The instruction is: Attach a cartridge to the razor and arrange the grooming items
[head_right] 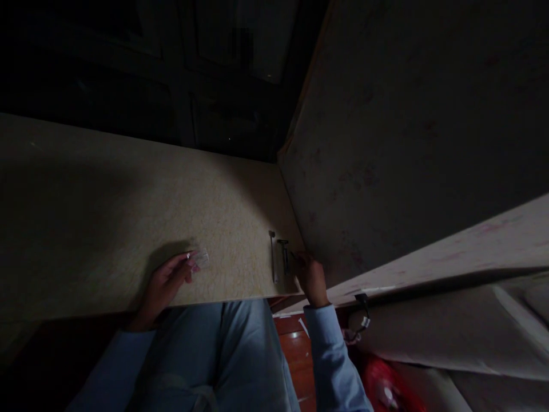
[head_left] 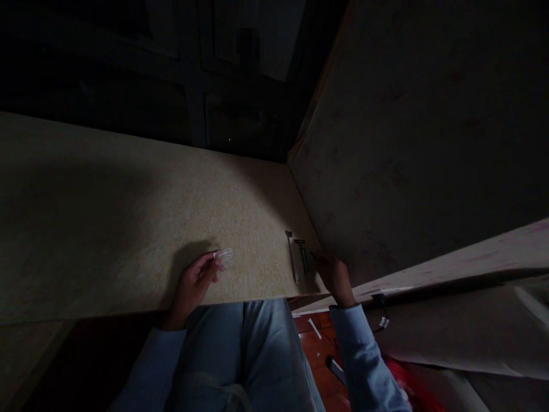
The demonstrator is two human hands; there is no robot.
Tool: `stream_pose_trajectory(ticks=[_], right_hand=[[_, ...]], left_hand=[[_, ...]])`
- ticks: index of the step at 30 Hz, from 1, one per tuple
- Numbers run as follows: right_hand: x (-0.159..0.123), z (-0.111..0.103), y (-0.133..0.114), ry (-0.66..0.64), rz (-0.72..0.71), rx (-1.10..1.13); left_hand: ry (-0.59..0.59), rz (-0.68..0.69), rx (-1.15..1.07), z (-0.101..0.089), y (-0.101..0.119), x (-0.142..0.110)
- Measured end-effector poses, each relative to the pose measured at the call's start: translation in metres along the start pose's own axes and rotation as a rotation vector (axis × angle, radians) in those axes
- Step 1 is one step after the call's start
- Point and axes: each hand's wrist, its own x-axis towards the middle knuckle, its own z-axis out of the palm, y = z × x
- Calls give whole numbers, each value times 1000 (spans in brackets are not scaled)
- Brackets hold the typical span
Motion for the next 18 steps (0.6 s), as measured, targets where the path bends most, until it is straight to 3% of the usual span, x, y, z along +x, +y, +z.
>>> stream_pose_trajectory(ticks=[5, 9, 13, 18], right_hand=[[-11, 9, -41, 11, -63, 410], [-17, 29, -86, -148, -102, 675], [-20, 53, -121, -277, -178, 766], [-12, 75, -146, -291, -273, 730]], left_hand=[[-2, 21, 8, 0, -2, 0], [-5, 49, 14, 2, 3, -1], [-28, 58, -6, 4, 6, -3], [-68, 77, 6, 2, 0, -5]])
